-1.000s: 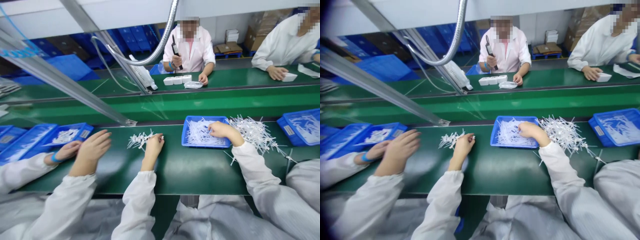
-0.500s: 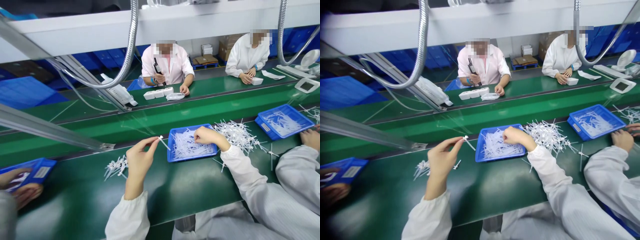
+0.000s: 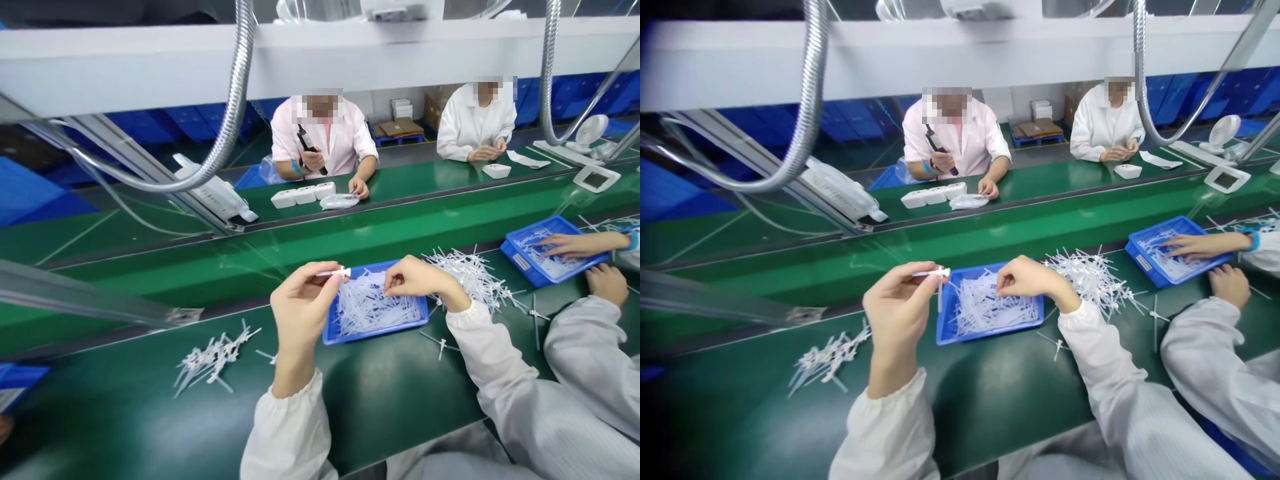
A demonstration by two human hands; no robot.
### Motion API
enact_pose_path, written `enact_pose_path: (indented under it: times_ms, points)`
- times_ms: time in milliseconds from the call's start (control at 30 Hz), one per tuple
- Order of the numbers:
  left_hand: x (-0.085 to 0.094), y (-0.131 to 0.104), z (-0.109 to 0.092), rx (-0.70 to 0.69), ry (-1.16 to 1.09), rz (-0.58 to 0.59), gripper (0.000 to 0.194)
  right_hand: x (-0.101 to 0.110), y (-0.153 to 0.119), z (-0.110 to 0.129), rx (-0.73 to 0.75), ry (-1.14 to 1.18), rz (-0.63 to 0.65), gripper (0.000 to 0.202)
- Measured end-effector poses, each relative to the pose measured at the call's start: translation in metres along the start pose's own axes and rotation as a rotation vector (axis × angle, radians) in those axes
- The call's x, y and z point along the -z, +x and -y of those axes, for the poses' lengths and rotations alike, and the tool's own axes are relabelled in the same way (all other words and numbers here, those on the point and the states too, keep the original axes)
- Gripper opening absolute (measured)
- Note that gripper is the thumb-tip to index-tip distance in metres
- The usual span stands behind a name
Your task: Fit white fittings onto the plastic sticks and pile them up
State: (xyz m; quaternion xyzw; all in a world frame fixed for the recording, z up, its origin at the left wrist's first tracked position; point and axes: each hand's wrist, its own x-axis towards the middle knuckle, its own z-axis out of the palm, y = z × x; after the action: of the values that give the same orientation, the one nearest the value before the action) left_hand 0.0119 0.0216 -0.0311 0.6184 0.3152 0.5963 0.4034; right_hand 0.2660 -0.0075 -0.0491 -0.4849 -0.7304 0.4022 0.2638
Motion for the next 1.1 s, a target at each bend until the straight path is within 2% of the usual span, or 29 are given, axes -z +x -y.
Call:
enact_pose_path:
  times_ms: [67,133,267,333,400,533,600,733,833,933,1100]
  points:
    - [0.003,-0.002,0.000,0.044,-0.010,-0.018,0.024,0.005,-0.004,0.001,0.018,0.071,-0.005,0.013]
    - [0.005,-0.002,-0.002,0.051,-0.009,-0.017,0.021,0.011,-0.010,0.003,0.047,0.199,-0.102,0.017]
    - [-0.001,0.000,-0.005,0.024,0.003,0.049,0.009,0.019,-0.019,0.011,0.175,0.482,-0.527,0.027]
    - [-0.006,0.000,-0.005,0.028,0.007,0.116,0.009,0.017,-0.020,0.018,0.267,0.560,-0.643,0.031]
    - [-0.012,-0.001,-0.003,0.023,0.022,0.189,0.009,0.010,-0.019,0.026,0.305,0.568,-0.633,0.034]
    - [-0.018,-0.005,0.001,-0.023,0.074,0.290,0.008,-0.007,-0.012,0.038,0.247,0.442,-0.470,0.028]
    - [-0.018,-0.006,0.003,-0.031,0.099,0.309,0.008,-0.012,-0.009,0.040,0.237,0.410,-0.441,0.023]
    - [-0.018,-0.006,0.006,-0.051,0.133,0.272,0.007,-0.015,-0.006,0.038,0.232,0.544,-0.522,0.026]
    - [-0.018,-0.005,0.006,-0.077,0.128,0.266,0.007,-0.017,-0.004,0.037,0.310,0.699,-0.562,0.029]
    - [-0.019,-0.005,0.005,-0.069,0.152,0.264,0.007,-0.020,-0.001,0.038,0.357,0.767,-0.562,0.032]
    - [-0.023,-0.006,0.002,-0.036,0.132,0.244,0.008,-0.029,0.002,0.042,0.337,0.757,-0.535,0.040]
